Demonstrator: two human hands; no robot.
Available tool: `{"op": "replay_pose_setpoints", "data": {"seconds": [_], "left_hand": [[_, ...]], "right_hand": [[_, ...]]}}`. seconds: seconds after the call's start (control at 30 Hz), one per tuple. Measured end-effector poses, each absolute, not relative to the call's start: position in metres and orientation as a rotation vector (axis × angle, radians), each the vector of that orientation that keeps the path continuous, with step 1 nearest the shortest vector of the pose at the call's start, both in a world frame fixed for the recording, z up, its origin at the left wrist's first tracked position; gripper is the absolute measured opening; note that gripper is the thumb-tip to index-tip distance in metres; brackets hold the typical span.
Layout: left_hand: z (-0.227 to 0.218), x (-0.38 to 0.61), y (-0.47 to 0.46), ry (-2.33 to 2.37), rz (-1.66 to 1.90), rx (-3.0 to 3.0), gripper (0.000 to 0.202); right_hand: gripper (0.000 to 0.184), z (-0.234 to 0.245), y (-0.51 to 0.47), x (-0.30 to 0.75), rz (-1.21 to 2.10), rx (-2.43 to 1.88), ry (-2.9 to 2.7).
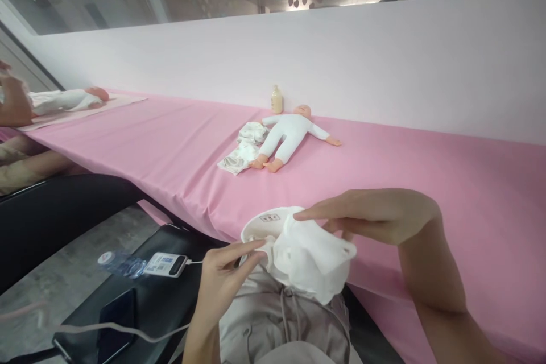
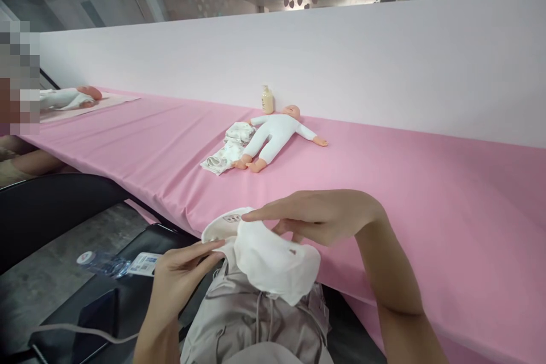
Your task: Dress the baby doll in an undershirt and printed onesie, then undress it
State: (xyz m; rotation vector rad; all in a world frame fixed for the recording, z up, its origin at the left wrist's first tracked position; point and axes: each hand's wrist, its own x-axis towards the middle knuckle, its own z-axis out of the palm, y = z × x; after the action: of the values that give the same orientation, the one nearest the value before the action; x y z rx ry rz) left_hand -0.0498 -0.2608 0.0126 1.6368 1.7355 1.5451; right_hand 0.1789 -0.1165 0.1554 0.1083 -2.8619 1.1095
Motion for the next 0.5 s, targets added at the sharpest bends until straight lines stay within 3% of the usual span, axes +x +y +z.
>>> {"op": "replay_pose_setpoints", "data": {"seconds": [0.17,0.33,0.5], "left_hand": [[0.015,-0.049,-0.264,1.961,1.925,1.676,0.003],[0.01,-0.058,-0.257,2.119,1.771,1.552,0.012],[0.022,-0.064,-0.245,2.25,1.967,1.582,0.012]], "right_hand": [[0.037,0.148,-0.124,0.17,0.901,-0.159,-2.759],[0.026,0.14,-0.123,0.161,0.634,-0.401,-2.725],[0.013,0.144,-0.111,0.162,0.744,-0.311,-2.573]]}}
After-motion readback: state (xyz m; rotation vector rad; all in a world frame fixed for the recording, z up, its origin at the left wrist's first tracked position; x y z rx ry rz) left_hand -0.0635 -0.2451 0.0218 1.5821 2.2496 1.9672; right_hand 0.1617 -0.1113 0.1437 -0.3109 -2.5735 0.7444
